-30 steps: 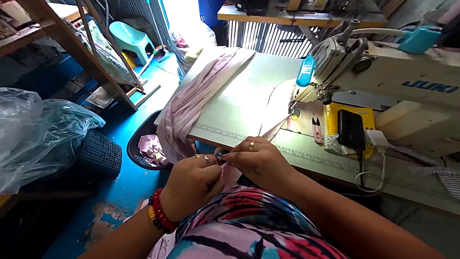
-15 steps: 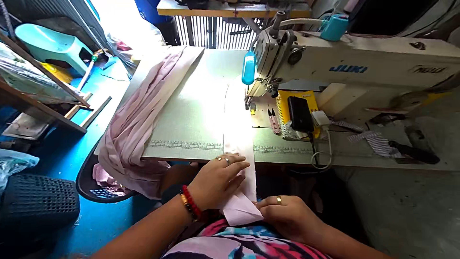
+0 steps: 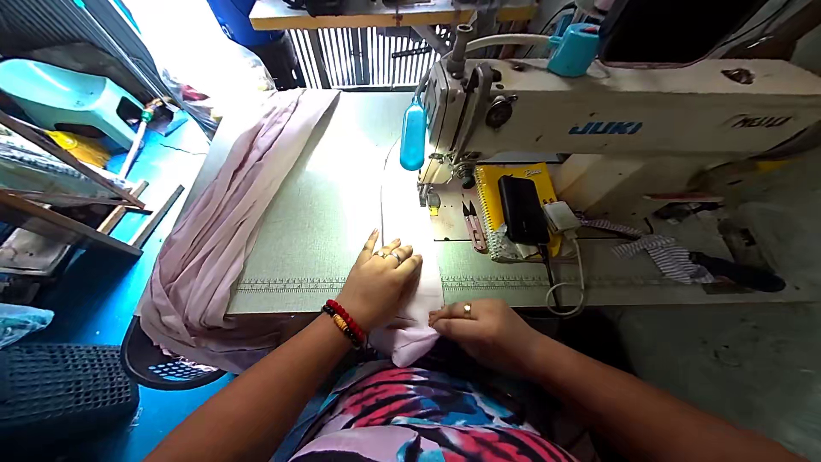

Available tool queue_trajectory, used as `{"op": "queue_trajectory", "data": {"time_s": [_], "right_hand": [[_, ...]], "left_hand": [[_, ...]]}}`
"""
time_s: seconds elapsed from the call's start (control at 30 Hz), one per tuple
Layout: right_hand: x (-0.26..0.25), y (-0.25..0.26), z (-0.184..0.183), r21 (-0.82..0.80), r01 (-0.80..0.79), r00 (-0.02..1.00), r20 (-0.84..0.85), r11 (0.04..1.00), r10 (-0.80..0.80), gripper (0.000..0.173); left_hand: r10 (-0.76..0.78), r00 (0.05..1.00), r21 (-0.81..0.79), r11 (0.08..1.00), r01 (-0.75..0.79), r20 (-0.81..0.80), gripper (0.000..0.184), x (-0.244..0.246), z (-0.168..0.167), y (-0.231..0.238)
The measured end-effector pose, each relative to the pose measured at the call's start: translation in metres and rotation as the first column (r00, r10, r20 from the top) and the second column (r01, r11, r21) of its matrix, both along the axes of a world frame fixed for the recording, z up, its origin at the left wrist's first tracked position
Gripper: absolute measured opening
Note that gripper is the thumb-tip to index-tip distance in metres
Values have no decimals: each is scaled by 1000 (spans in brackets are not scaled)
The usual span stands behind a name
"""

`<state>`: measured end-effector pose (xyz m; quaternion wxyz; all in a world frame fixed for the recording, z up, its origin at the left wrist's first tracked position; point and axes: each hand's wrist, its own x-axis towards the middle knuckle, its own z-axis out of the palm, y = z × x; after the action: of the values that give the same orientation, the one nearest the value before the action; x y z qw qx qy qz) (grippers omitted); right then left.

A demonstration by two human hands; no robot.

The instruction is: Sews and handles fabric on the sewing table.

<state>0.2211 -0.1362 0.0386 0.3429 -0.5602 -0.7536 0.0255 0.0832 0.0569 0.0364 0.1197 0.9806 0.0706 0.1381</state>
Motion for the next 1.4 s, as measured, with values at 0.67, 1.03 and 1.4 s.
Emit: {"op": "queue_trajectory", "data": {"time_s": [0.67,1.03,1.4], "right_hand": [[20,44,-18,47,184,983,14,982,-184,21],[12,42,-15,-11,407,913,-30,913,-407,26],[-38,-1,-33,-860,164,761,-201,484,-616,55]], "left_hand": [[-88,996,-7,996,88,-18,38,9,0,18],[78,971,-330,944,0,225,23,-23,16,13],[134,880,-647,629,-431,-456,54,-80,-69,-33]]}}
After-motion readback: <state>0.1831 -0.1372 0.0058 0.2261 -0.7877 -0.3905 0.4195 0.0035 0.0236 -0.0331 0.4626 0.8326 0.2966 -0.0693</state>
